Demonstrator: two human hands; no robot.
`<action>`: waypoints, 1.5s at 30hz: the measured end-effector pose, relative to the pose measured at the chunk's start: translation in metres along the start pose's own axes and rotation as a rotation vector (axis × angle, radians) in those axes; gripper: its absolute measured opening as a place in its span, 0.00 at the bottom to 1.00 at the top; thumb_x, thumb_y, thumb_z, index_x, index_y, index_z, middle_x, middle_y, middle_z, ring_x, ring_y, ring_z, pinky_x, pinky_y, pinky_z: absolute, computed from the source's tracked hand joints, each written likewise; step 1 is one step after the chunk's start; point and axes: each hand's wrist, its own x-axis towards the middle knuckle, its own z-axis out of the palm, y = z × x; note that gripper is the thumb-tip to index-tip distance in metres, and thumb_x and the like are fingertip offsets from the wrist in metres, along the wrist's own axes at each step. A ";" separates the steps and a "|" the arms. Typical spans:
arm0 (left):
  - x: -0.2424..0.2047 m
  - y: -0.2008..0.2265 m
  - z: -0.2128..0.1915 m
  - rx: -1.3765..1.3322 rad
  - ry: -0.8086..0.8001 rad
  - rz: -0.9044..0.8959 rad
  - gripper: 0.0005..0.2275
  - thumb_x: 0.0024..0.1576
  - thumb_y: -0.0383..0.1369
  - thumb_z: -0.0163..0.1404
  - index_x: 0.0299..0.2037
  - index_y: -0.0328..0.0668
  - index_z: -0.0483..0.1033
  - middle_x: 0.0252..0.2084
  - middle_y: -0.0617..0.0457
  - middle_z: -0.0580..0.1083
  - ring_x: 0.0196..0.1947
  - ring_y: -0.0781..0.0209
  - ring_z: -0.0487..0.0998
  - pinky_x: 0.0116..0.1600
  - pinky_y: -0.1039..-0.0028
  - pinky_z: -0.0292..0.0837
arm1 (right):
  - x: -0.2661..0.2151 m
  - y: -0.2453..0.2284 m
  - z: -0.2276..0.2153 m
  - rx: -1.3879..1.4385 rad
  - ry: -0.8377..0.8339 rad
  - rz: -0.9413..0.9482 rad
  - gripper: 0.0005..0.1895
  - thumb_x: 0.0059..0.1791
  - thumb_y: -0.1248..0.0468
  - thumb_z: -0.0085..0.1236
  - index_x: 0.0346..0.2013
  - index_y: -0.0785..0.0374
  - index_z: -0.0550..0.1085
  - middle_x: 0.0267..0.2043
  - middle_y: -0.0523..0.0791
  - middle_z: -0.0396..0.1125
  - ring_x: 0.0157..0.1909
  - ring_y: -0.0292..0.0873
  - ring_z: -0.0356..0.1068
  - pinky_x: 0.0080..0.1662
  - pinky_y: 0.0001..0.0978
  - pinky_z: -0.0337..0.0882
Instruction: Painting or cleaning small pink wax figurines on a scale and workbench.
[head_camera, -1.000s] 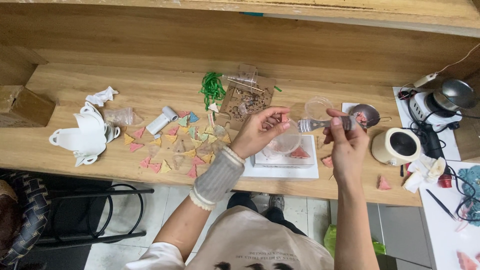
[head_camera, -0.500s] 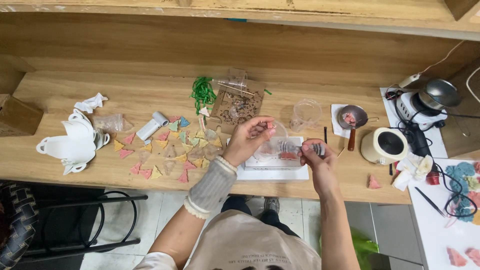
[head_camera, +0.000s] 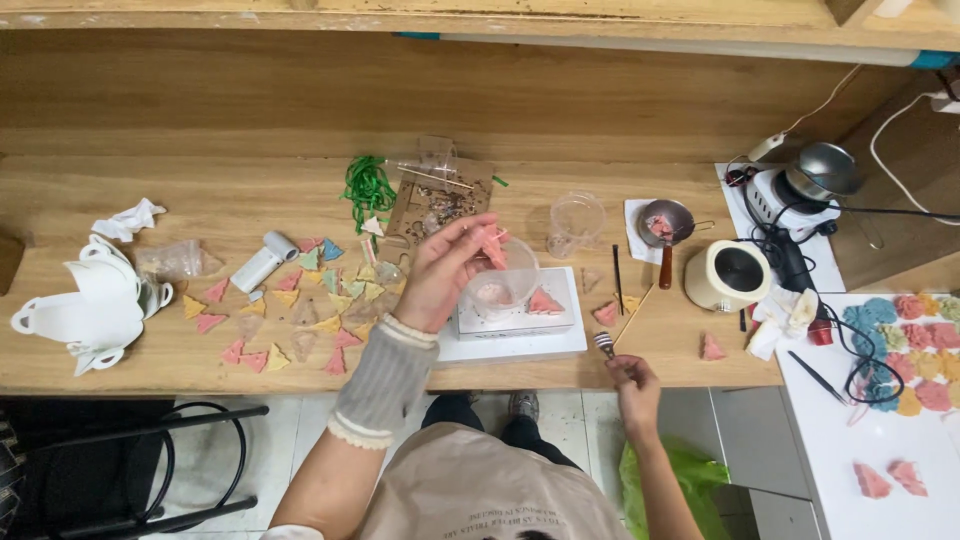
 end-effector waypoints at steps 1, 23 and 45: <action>-0.002 0.004 0.000 -0.001 0.006 -0.001 0.16 0.67 0.32 0.47 0.61 0.29 0.70 0.43 0.42 0.77 0.54 0.58 0.80 0.58 0.65 0.78 | -0.005 -0.006 0.006 -0.003 -0.004 0.003 0.07 0.49 0.70 0.55 0.41 0.65 0.77 0.40 0.45 0.75 0.39 0.37 0.69 0.42 0.31 0.68; -0.224 0.120 -0.233 -0.369 0.552 0.412 0.20 0.70 0.42 0.44 0.65 0.34 0.65 0.56 0.45 0.73 0.57 0.56 0.74 0.64 0.65 0.69 | -0.093 -0.125 0.159 -0.421 -0.633 -0.166 0.06 0.44 0.66 0.68 0.28 0.65 0.79 0.26 0.41 0.72 0.25 0.34 0.65 0.27 0.28 0.67; -0.355 0.038 -0.342 -0.700 0.942 0.524 0.22 0.68 0.39 0.43 0.66 0.29 0.61 0.56 0.39 0.72 0.57 0.49 0.72 0.64 0.61 0.66 | 0.010 -0.193 0.635 -1.286 -0.859 -1.038 0.27 0.37 0.67 0.69 0.51 0.52 0.77 0.71 0.43 0.56 0.74 0.47 0.51 0.64 0.47 0.58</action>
